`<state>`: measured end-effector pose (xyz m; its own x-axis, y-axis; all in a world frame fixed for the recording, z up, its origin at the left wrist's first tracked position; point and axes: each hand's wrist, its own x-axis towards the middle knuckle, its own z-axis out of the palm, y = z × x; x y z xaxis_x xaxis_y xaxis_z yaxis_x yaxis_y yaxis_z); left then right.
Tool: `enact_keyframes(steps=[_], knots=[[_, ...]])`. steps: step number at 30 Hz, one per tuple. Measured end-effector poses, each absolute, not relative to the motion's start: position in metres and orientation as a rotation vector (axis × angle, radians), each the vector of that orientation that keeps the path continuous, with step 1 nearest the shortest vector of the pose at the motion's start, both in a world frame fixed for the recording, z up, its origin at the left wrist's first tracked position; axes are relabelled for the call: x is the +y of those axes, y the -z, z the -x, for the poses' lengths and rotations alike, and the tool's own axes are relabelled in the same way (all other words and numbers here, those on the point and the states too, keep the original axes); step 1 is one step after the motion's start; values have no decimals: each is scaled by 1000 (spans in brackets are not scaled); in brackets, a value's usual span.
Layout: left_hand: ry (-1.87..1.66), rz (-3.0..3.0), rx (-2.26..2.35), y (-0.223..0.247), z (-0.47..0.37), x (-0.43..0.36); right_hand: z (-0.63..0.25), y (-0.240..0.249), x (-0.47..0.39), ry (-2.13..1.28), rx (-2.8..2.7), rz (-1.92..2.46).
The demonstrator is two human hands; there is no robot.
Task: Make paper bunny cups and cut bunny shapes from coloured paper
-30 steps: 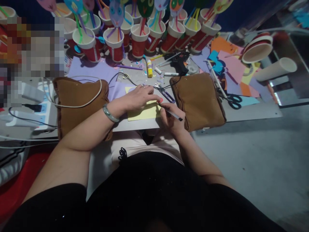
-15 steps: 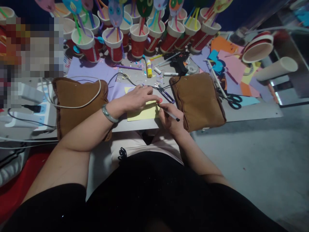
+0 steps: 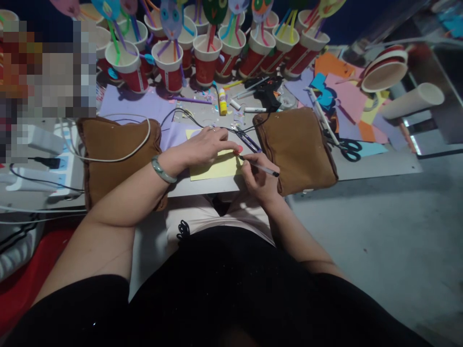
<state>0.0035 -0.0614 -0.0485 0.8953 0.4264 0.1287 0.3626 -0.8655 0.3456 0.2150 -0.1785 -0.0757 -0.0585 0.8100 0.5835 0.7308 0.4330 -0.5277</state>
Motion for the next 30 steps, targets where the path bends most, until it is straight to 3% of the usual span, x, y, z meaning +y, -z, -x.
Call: enact_keyframes(steps=[22, 30], knots=[[-249, -2775, 607, 45, -4, -60, -224, 75, -178, -258, -1531, 1369], [-252, -2744, 577, 45, -2, -60, -256, 55, -109, -522, -1698, 1303]])
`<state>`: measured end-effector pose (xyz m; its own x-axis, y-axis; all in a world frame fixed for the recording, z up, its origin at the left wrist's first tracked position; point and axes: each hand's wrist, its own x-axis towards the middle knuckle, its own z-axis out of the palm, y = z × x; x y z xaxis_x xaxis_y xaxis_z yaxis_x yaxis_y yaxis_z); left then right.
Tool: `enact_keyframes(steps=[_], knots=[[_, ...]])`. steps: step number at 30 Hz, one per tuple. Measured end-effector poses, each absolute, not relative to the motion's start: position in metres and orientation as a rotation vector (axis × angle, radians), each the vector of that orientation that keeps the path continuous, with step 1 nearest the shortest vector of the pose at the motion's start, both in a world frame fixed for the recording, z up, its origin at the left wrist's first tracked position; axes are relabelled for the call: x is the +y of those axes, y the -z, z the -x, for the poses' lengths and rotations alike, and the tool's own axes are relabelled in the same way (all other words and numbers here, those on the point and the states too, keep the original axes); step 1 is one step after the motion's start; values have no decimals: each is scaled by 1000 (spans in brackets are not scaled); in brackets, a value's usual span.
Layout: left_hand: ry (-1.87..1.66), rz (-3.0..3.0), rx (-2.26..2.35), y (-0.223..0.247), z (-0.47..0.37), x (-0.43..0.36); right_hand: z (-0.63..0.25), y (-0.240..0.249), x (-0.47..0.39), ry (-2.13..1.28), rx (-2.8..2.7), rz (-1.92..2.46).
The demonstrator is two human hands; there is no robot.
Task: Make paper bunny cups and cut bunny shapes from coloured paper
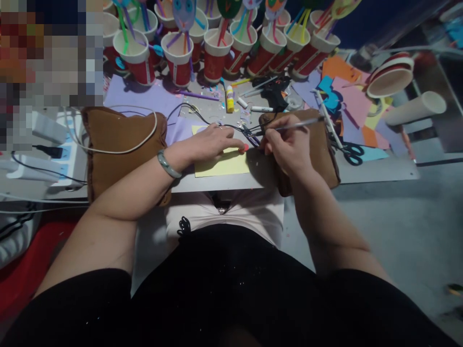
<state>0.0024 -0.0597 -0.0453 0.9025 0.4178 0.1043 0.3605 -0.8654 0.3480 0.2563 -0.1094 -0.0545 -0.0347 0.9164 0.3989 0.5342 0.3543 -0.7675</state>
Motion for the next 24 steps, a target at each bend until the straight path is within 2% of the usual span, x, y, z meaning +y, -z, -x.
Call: enact_keyframes(steps=[3, 7, 15, 24], knots=[[-258, -2727, 582, 44, -1, -61, -259, 59, -78, -739, -1795, 1279], [-240, -2695, 592, 44, -1, -62, -258, 64, -56, -796, -1867, 1387], [-183, -2646, 600, 44, -2, -61, -246, 38, -55, -1181, -1801, 1477], [-169, -2639, 593, 42, -2, -61, -243, 39, -50, -1255, -1818, 1409]])
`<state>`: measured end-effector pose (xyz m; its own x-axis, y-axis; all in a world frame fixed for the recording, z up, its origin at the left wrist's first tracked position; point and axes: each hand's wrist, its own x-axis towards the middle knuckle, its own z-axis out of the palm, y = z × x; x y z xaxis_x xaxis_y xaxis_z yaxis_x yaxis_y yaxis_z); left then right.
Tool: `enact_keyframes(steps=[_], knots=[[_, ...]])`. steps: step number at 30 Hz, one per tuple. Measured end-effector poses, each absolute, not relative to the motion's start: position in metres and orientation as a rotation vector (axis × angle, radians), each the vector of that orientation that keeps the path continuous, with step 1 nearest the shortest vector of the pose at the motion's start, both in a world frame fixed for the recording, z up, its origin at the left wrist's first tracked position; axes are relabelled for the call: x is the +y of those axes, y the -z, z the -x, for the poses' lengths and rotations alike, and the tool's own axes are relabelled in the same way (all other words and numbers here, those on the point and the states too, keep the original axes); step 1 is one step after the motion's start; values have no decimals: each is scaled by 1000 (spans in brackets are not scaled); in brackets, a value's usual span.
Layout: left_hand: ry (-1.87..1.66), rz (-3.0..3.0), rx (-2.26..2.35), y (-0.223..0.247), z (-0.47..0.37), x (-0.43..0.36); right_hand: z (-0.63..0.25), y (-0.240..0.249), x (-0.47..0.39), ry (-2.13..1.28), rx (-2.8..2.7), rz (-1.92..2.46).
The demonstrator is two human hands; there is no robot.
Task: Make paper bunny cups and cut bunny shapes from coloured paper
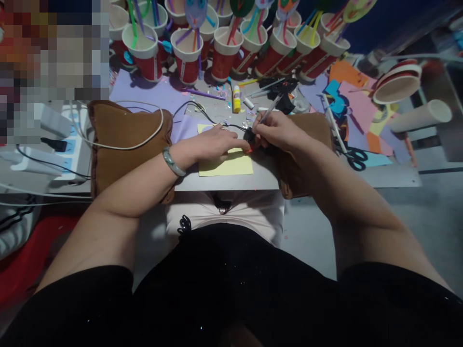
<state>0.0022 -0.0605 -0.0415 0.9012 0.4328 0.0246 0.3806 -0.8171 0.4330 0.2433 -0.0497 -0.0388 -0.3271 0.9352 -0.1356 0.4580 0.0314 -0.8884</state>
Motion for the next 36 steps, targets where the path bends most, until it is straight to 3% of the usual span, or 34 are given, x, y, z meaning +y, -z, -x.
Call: enact_keyframes(steps=[16, 36], knots=[[-136, -2647, 635, 40, -2, -63, -257, 55, -66, -1107, -1614, 1306], [-125, -2644, 671, 38, -3, -65, -245, 44, -122, -898, -1532, 1521]])
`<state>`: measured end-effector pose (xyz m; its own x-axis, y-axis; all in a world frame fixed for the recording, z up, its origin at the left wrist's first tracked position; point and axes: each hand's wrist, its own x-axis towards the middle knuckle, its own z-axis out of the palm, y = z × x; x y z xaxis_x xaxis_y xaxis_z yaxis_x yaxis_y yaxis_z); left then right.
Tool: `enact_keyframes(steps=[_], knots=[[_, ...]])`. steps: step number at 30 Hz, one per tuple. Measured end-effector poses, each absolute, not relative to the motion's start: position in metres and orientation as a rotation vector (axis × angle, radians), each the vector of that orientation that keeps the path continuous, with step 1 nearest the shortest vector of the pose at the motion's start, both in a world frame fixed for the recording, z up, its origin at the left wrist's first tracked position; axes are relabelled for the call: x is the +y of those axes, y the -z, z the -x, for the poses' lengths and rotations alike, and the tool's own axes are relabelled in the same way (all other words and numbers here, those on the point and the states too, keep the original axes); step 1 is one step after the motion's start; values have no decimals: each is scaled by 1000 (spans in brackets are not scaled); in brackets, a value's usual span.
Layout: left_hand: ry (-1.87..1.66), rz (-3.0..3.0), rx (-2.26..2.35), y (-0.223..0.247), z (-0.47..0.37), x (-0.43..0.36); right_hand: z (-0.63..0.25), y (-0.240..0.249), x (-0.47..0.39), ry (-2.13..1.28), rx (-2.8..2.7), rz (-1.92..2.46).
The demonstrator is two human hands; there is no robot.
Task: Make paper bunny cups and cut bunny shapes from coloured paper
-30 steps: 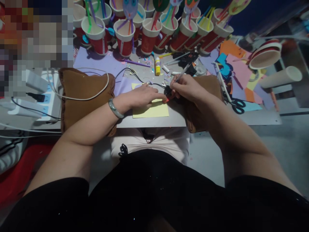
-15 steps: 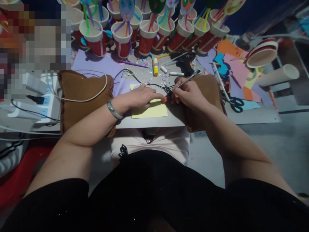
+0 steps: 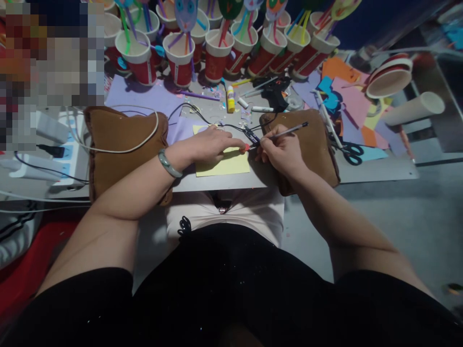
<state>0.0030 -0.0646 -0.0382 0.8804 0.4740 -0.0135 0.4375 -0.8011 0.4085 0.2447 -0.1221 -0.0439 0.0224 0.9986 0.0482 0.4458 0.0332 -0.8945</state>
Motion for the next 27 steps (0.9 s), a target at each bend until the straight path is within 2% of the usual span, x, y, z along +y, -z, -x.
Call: enact_keyframes(steps=[13, 19, 27], knots=[[-127, -2625, 657, 37, -3, -65, -241, 58, -143, -794, -1520, 1449], [-145, -2620, 615, 34, -1, -64, -244, 52, -146, -535, -1429, 1346], [-164, -2607, 635, 32, 1, -62, -229, 57, -135, -375, -1983, 1471]])
